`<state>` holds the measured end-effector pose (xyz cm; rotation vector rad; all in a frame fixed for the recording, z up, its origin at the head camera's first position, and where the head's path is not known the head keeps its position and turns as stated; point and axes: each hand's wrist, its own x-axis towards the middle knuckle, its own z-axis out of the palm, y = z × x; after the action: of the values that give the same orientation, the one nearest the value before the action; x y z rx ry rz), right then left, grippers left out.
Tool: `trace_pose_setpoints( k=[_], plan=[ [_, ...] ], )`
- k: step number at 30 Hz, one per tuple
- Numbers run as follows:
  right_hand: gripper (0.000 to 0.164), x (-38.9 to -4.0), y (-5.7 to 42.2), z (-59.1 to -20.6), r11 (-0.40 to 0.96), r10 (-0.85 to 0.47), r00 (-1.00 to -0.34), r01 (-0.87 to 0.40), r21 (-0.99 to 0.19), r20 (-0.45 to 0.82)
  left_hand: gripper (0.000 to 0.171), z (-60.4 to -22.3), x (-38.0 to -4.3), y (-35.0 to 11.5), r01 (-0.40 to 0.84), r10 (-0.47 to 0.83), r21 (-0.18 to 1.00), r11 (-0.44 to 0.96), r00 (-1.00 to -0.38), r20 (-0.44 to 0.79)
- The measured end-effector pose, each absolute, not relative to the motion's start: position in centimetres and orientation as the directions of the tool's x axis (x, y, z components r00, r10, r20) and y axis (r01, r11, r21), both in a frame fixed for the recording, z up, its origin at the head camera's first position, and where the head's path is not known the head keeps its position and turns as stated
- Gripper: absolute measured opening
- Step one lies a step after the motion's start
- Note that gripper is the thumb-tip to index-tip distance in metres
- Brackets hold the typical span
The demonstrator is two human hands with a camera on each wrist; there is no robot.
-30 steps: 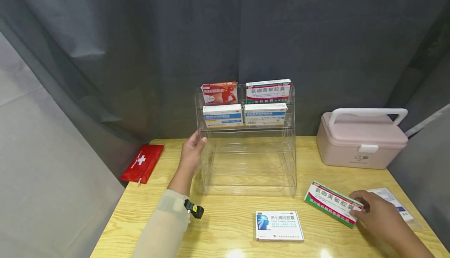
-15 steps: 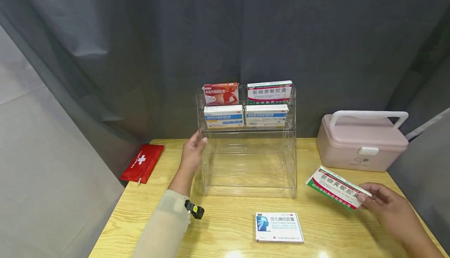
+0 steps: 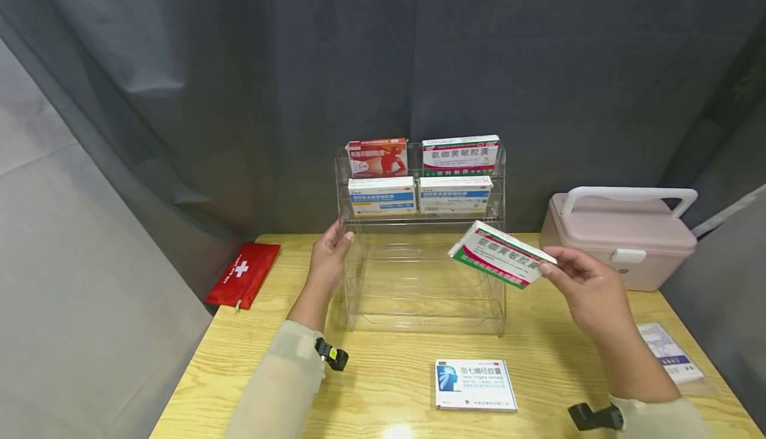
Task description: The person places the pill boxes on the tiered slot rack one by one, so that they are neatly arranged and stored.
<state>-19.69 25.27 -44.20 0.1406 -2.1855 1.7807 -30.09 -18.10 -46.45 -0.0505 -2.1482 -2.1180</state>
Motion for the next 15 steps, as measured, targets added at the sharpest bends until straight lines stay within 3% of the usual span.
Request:
trace_pose_setpoints(
  k=[2,8,15],
  plan=[
    [0.031,-20.5,23.0,-43.1,0.368,0.148,-0.927,-0.271,-0.89,0.344,0.05,-46.4,-30.1,-18.1,0.117,-0.058,0.993,0.013,-0.991,0.118],
    [0.025,-23.4,17.0,-41.5,0.419,0.068,-0.851,-0.449,-0.789,0.521,0.049,-46.3,-30.0,-18.2,0.102,-0.069,0.995,0.023,-0.992,0.103],
    [0.026,-26.3,12.7,-42.0,0.54,0.016,-0.842,-0.446,-0.713,0.539,0.05,-46.6,-30.1,-18.2,0.085,-0.07,0.996,0.019,-0.994,0.086]
  ],
)
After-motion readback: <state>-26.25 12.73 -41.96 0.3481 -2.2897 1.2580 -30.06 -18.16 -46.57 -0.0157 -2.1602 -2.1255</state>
